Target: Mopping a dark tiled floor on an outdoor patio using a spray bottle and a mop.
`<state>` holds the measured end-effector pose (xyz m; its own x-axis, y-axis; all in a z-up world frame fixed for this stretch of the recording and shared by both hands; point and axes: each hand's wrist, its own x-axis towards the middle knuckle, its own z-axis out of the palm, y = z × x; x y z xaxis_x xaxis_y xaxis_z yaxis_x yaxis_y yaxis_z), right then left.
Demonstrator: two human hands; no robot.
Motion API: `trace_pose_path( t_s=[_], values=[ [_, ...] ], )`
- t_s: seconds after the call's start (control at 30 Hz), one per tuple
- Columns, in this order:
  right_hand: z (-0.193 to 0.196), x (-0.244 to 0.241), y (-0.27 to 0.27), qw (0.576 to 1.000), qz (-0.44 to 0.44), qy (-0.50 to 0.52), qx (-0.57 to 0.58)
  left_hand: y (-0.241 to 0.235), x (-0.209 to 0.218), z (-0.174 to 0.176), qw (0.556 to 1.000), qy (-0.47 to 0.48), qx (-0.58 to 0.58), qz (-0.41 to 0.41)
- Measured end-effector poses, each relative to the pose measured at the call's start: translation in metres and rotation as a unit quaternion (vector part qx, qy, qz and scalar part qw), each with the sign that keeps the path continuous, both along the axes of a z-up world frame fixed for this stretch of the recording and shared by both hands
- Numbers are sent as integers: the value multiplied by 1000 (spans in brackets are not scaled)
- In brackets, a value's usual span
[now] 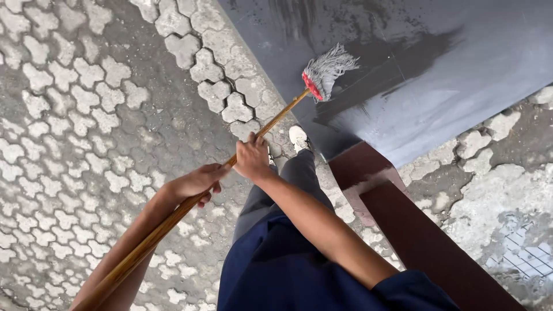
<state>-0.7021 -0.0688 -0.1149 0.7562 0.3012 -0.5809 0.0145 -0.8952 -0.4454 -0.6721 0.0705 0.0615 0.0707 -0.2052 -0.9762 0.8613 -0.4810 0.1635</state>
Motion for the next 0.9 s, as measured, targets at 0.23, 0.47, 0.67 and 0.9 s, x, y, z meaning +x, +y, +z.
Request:
trace_pose_path(
  t_s=[0.23,0.47,0.67,0.9],
  values=[
    [-1,7,-28,999,-24,9,-22,-2,-35,-108,977,-131,1,-170],
    [-32,117,-139,987,-105,-57,-110,-111,83,-167,976,-157,-86,-126],
    [-104,228,-256,969,-182,-88,-140,-221,218,-217,960,-172,-210,-70],
    [-118,289,-279,968,-231,-34,-93,-240,274,-255,973,-120,-196,-4]
  ],
)
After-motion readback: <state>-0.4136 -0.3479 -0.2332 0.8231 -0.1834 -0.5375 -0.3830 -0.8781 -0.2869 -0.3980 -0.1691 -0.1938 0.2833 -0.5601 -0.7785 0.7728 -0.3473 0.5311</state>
